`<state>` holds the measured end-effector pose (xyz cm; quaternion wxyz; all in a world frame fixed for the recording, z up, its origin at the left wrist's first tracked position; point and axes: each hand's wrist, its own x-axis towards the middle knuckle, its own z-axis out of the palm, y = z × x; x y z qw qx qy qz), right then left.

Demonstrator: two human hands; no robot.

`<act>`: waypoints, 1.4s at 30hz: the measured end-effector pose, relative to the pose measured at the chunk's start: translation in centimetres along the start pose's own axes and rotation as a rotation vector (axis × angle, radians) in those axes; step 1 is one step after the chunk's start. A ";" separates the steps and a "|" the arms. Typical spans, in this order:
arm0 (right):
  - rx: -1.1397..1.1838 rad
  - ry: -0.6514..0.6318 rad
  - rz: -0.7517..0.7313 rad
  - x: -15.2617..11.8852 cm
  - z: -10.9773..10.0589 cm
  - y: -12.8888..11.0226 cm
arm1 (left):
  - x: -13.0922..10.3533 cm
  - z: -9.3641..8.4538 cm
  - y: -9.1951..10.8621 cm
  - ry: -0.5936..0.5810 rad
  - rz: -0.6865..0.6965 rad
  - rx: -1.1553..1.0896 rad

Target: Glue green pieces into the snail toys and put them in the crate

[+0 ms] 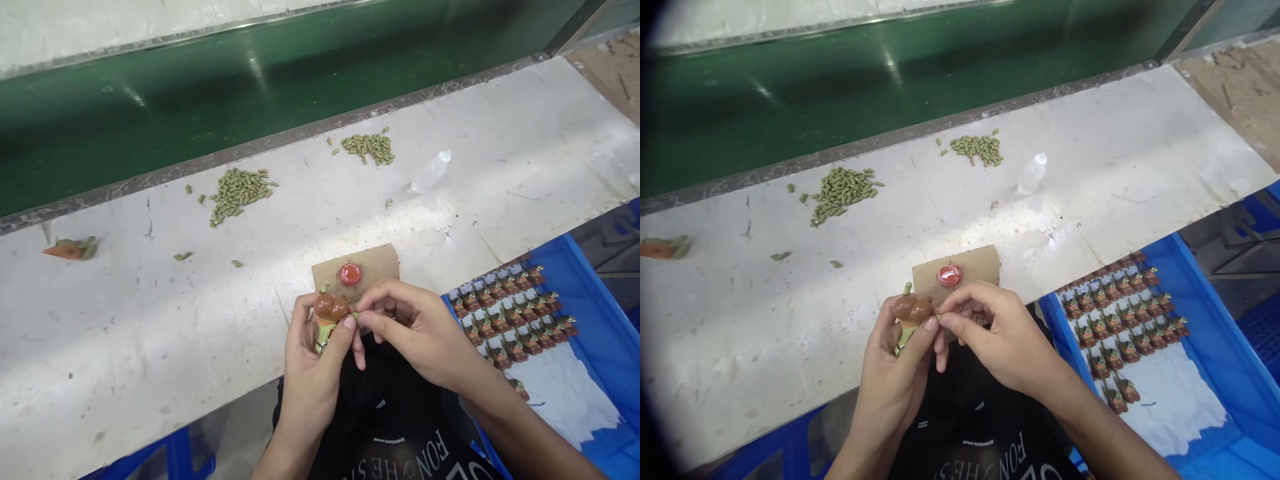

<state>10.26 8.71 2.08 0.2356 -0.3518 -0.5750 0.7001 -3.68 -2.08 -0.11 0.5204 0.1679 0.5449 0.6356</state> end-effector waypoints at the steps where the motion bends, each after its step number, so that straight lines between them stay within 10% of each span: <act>1: 0.024 -0.002 0.010 0.0 0.1 0.1 | 0.0 0.0 -0.2 0.009 0.005 0.003; 12: -0.414 0.166 -0.270 2.0 -0.4 -0.3 | -0.6 -0.1 0.2 0.050 -0.027 -0.138; 24: -0.794 0.058 -0.356 3.5 -0.9 -0.5 | -1.1 -0.3 -0.1 0.034 -0.026 -0.166; 42: 0.109 0.114 -0.045 0.4 0.1 -0.5 | -0.3 -0.5 -0.6 -0.049 0.069 -0.116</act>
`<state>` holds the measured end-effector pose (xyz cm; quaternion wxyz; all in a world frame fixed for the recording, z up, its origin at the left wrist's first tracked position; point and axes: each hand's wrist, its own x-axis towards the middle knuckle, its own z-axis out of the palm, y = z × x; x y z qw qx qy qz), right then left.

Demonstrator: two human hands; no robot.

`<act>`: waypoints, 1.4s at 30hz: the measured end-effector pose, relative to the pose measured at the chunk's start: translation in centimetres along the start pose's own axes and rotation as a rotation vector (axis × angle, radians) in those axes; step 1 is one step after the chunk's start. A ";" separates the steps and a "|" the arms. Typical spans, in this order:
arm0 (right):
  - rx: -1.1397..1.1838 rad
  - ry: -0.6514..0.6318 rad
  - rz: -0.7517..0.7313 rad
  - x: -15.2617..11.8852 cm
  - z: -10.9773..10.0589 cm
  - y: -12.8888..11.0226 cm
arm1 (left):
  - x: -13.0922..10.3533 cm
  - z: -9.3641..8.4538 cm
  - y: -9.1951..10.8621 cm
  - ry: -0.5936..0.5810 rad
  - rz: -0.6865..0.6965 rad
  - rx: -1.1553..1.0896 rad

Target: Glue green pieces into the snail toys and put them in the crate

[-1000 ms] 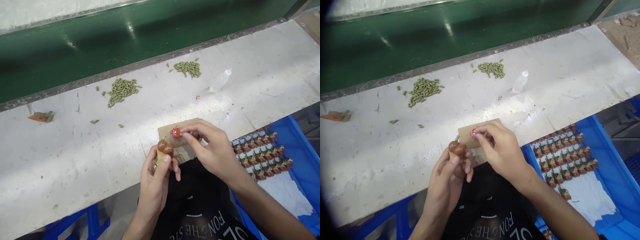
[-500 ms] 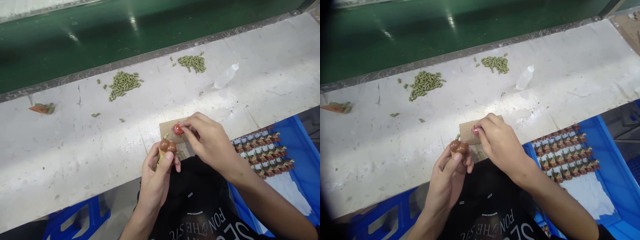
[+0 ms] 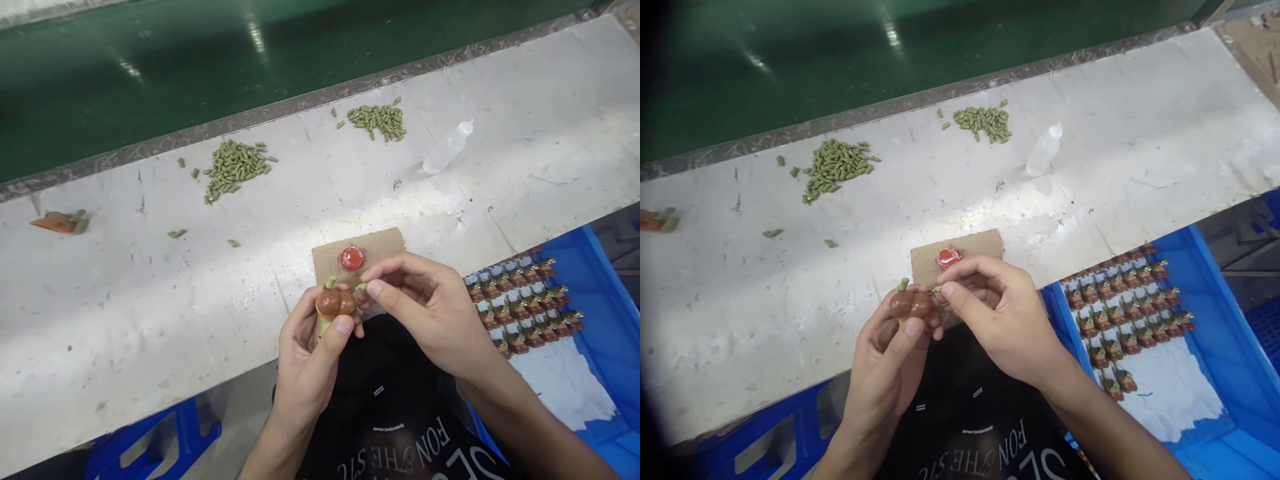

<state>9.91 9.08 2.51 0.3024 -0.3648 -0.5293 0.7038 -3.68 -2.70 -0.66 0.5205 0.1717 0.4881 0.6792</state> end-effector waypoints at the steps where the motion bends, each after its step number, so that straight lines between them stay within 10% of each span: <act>1: 0.006 -0.003 0.007 0.0 0.0 0.0 | 0.0 -0.1 0.0 -0.006 -0.003 0.013; 23: -0.214 -0.047 -0.055 -0.6 -0.5 0.5 | -0.4 -1.4 0.1 -0.010 0.057 0.293; 42: -0.415 -0.088 -0.216 -3.8 -2.1 0.6 | -0.1 -1.3 0.2 -0.273 0.146 0.481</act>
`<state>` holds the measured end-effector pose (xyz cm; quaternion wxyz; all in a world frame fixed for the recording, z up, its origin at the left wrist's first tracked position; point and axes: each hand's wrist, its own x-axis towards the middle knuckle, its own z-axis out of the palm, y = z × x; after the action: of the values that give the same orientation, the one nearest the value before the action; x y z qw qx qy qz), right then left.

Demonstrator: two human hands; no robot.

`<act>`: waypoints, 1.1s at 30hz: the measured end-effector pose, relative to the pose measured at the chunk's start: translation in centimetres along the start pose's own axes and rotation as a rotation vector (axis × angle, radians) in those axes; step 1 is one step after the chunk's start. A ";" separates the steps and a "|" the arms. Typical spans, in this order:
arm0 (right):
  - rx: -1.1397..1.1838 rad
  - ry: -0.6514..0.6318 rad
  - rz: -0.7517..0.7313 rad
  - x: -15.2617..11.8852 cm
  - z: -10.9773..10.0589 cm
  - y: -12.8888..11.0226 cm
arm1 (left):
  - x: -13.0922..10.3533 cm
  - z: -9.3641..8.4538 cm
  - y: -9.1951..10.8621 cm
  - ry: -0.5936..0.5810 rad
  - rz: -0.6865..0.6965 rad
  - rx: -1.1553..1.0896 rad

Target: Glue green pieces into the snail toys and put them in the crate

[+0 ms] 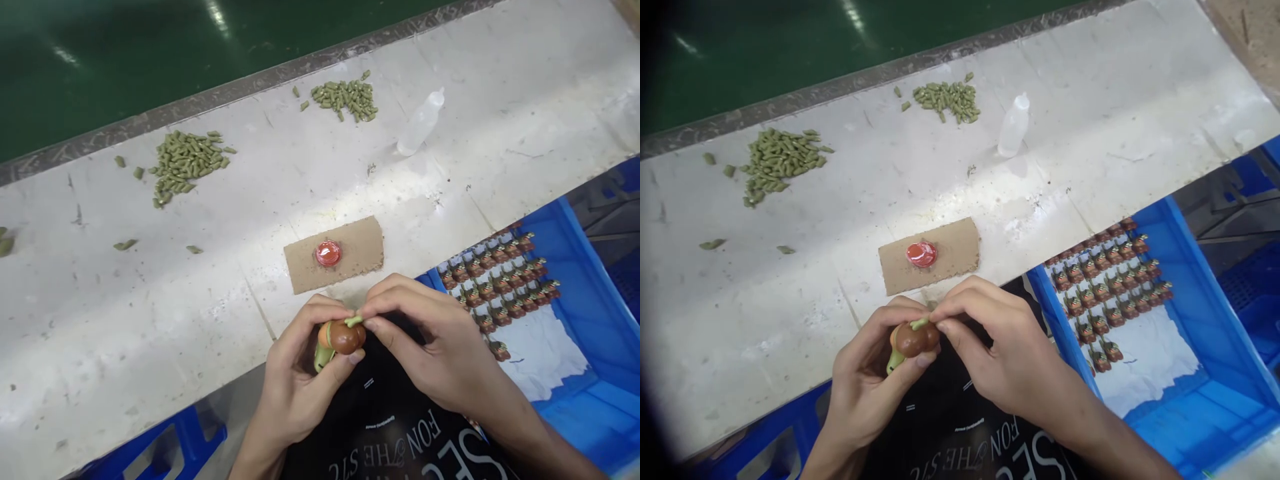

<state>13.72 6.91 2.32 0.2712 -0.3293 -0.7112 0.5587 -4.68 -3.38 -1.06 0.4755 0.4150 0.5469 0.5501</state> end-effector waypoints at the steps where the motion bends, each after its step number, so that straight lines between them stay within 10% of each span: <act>1: -0.001 0.004 0.013 -0.3 -0.1 0.1 | 0.0 0.1 0.0 -0.015 -0.029 0.012; 11: -0.309 0.258 0.121 -9.3 -5.1 1.2 | 0.3 3.7 -1.3 -0.179 -0.348 0.190; 20: -0.676 0.041 0.213 -12.6 -4.6 5.3 | 2.0 11.8 -6.2 -0.597 -0.633 0.030; 29: -0.641 0.593 0.814 -23.6 -14.2 16.1 | 2.1 10.6 -7.0 -0.472 -0.664 0.247; 33: -0.672 0.633 1.034 -27.4 -17.8 20.5 | 2.2 9.6 -7.4 -0.467 -0.678 0.292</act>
<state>47.94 0.00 -14.03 0.0481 -0.8393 -0.4841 0.2428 4.82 0.37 -8.03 0.6766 0.3882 0.6019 0.1713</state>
